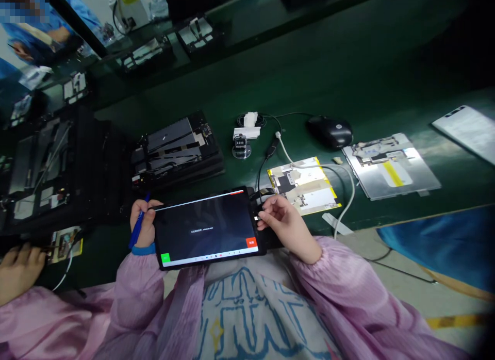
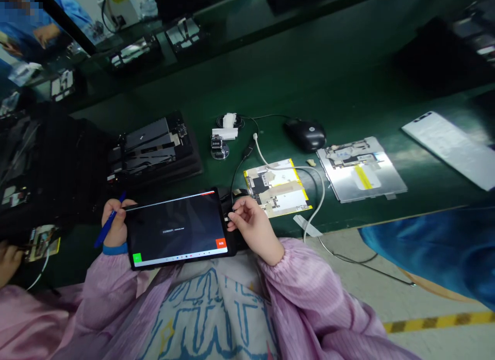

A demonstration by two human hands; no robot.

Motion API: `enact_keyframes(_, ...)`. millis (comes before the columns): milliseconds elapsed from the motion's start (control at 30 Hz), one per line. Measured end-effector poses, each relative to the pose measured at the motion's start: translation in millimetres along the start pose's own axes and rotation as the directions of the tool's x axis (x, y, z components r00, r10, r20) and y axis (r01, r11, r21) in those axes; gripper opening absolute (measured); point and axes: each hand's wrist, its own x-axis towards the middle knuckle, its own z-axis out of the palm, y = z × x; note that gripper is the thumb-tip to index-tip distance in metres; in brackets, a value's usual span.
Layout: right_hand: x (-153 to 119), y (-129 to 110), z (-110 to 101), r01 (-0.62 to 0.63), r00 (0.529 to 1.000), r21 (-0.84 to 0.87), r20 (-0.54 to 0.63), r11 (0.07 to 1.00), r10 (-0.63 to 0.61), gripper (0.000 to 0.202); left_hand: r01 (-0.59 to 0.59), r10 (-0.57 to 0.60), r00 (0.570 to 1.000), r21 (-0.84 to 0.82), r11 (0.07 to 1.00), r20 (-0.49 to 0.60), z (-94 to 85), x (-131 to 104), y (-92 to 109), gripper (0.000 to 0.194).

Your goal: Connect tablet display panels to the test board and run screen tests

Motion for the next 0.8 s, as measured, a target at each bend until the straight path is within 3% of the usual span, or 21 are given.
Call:
enact_keyframes(567,4,5,3,0.016,1.000,0.030,0.000,0.999,-0.016,0.040,-0.039,0.038,0.998,0.029,0.999,0.046,-0.6,6,-2,0.053)
enact_keyframes(700,4,6,-1,0.061,0.998,-0.049,0.025,0.997,-0.060,0.039,-0.018,0.018,0.999,0.010,1.000,0.038,1.9,3,-1,0.053)
enact_keyframes(800,0,6,-8,0.170,0.985,-0.225,0.060,0.959,-0.161,0.032,0.003,-0.003,1.000,-0.014,1.000,0.011,2.2,1,-2,0.053)
